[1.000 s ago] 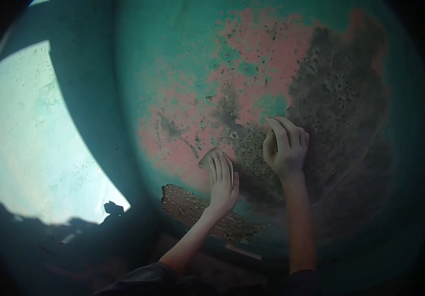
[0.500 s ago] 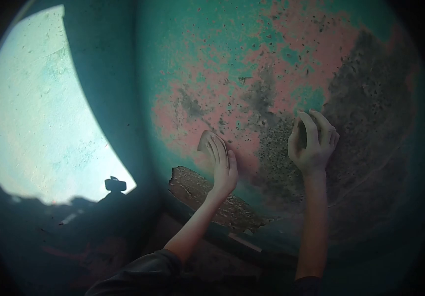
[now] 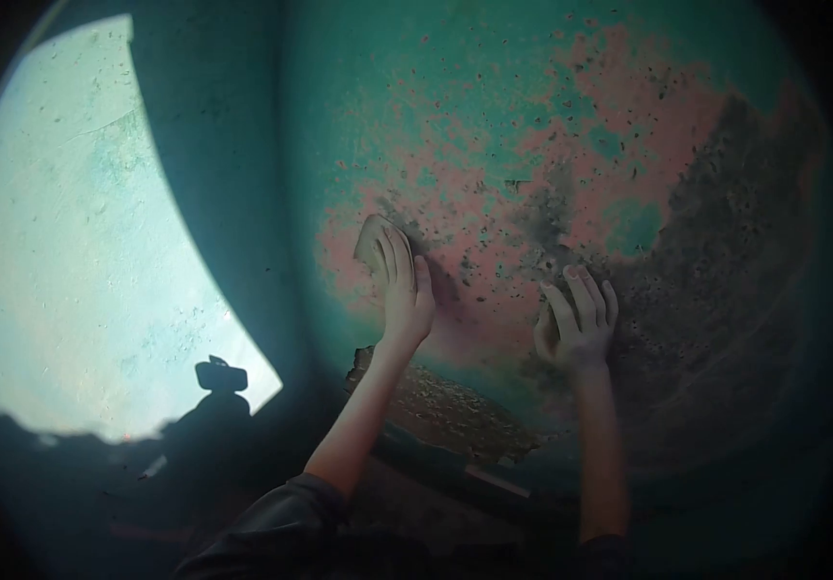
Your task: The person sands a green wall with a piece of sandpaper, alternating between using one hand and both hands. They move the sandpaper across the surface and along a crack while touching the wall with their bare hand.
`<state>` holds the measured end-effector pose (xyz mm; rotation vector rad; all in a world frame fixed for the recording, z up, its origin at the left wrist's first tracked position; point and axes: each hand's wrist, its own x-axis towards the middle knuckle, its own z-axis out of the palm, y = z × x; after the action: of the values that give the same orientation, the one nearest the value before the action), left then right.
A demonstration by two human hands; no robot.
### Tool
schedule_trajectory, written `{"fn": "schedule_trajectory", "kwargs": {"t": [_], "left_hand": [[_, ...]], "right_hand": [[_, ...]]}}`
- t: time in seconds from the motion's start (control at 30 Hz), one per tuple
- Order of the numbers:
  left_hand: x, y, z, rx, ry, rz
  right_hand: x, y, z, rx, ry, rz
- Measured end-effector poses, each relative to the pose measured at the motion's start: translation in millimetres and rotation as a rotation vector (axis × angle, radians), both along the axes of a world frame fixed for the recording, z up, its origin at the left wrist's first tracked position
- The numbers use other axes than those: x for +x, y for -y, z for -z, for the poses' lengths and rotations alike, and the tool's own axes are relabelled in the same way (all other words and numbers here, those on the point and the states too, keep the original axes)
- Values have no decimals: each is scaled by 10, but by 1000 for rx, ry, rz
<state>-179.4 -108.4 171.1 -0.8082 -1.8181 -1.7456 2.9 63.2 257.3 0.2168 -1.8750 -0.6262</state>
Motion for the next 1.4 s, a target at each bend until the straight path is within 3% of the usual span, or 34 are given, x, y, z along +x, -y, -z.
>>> {"fn": "schedule_trajectory", "kwargs": {"t": [0.13,0.2,0.3,0.33,0.4,0.53,0.6,0.77,0.83,0.93,1.07,1.27,1.33,1.37,1.4], "left_hand": [[76,-40,130,-55,-11,-32],[463,-147,372,-252,-55,40],[256,-72,321,-329,-26,11],[92,-2,202,-329,-25,19],[-271,87,-67,-47,-61,-69],[107,-109,-6,-144,-54,-95],[664,-284,291,-384,-164,125],[898,-400,85,-397,-335,202],[891,-444,-84,-400,-446,237],[979,-512,-220,-540,-624,343],[1098,-573,-266,-561,-604,538],[1046,-370,-316,-379,-603,788],[980,-349,-344,-187,-543,721],[1018,-305,-341,-191,-613,515],[1072,-332,-293,-187,-625,528]], "right_hand": [[-13,55,71,-45,38,113],[-13,40,84,-40,28,121],[-28,26,78,-36,24,131],[-15,33,90,-41,25,128],[-17,40,85,-50,24,129],[-9,67,81,-71,21,107],[-14,69,60,-67,27,90],[173,25,234,-106,189,25],[244,50,449,-260,230,-44],[419,122,612,-287,33,-74],[603,40,800,-379,11,46],[719,231,790,-444,3,201],[739,218,819,-442,79,294],[760,162,909,-446,42,271],[774,143,977,-446,28,283]]}}
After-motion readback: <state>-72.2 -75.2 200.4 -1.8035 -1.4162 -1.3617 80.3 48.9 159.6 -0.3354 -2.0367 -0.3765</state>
